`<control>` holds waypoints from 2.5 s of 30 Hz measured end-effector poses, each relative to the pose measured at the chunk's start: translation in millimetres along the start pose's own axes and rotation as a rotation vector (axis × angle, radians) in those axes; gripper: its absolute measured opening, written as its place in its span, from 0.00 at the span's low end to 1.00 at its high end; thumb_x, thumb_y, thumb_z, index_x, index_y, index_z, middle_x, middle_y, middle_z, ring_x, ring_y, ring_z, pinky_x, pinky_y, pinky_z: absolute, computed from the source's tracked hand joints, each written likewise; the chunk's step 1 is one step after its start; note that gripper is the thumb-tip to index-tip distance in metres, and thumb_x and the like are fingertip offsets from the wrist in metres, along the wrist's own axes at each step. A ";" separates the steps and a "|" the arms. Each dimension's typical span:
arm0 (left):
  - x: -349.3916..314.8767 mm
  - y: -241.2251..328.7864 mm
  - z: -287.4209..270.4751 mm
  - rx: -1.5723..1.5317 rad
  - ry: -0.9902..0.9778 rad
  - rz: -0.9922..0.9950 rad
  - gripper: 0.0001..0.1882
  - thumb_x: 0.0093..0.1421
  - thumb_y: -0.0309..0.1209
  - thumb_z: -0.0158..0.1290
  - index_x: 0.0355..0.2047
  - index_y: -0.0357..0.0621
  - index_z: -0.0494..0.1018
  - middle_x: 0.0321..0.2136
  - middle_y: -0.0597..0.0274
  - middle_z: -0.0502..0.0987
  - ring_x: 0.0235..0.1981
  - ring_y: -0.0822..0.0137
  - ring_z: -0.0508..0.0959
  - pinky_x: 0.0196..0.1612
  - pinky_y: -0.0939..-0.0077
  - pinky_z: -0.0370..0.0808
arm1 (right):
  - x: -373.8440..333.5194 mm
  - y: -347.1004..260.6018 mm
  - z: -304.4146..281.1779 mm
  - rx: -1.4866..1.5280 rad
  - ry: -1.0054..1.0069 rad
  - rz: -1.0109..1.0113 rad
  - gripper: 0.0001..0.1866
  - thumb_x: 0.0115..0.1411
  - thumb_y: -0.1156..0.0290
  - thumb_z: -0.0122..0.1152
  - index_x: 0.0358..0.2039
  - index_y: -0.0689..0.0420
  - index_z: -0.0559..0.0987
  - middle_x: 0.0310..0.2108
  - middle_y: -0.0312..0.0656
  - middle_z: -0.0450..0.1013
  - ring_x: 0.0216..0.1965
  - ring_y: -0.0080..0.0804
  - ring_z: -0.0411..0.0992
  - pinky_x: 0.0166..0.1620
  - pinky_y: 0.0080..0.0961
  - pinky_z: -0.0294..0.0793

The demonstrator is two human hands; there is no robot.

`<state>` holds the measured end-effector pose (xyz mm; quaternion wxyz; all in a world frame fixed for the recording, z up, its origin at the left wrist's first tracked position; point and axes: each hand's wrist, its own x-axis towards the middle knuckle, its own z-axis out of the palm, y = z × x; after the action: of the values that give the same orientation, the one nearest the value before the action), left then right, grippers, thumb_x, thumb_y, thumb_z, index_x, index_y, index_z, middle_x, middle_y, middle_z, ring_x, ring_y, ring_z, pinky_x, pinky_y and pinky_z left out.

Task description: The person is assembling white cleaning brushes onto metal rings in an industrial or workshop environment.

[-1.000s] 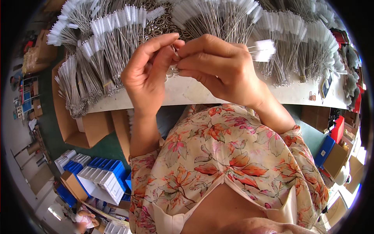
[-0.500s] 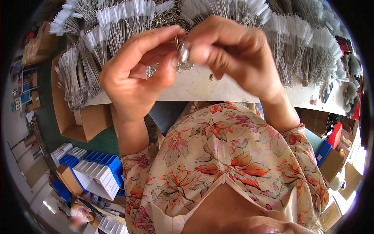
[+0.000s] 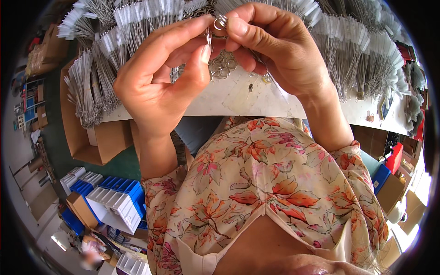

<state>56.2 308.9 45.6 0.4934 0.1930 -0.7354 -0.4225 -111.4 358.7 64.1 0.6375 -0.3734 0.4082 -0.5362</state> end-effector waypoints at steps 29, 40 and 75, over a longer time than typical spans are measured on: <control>1.3 -0.1 -12.2 -0.113 -0.168 -0.175 0.14 0.51 0.16 0.48 0.39 0.26 0.72 0.36 0.47 0.76 0.34 0.64 0.77 0.36 0.74 0.78 | -6.2 23.2 -4.1 -0.203 -0.013 -0.135 0.08 0.56 0.70 0.57 0.34 0.60 0.76 0.22 0.33 0.73 0.19 0.14 0.68 0.19 0.09 0.63; -4.0 -2.3 -10.7 -0.050 -0.159 -0.131 0.13 0.51 0.15 0.49 0.39 0.27 0.72 0.36 0.49 0.76 0.34 0.68 0.77 0.37 0.79 0.76 | 1.2 -1.3 -15.2 -0.311 -0.197 0.108 0.06 0.54 0.72 0.61 0.30 0.61 0.78 0.23 0.34 0.74 0.20 0.14 0.69 0.21 0.10 0.65; 19.8 -118.9 -93.4 0.799 0.122 -0.573 0.10 0.57 0.36 0.51 0.31 0.42 0.72 0.24 0.61 0.78 0.22 0.71 0.78 0.27 0.79 0.74 | 51.0 26.6 -119.9 -1.135 0.511 -0.018 0.10 0.49 0.64 0.61 0.28 0.58 0.79 0.17 0.33 0.72 0.18 0.16 0.67 0.24 0.16 0.65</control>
<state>114.6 187.2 -25.2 0.2869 0.5859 -0.7271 -0.2140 -207.0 307.5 -12.8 0.2174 -0.5174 0.7660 -0.3136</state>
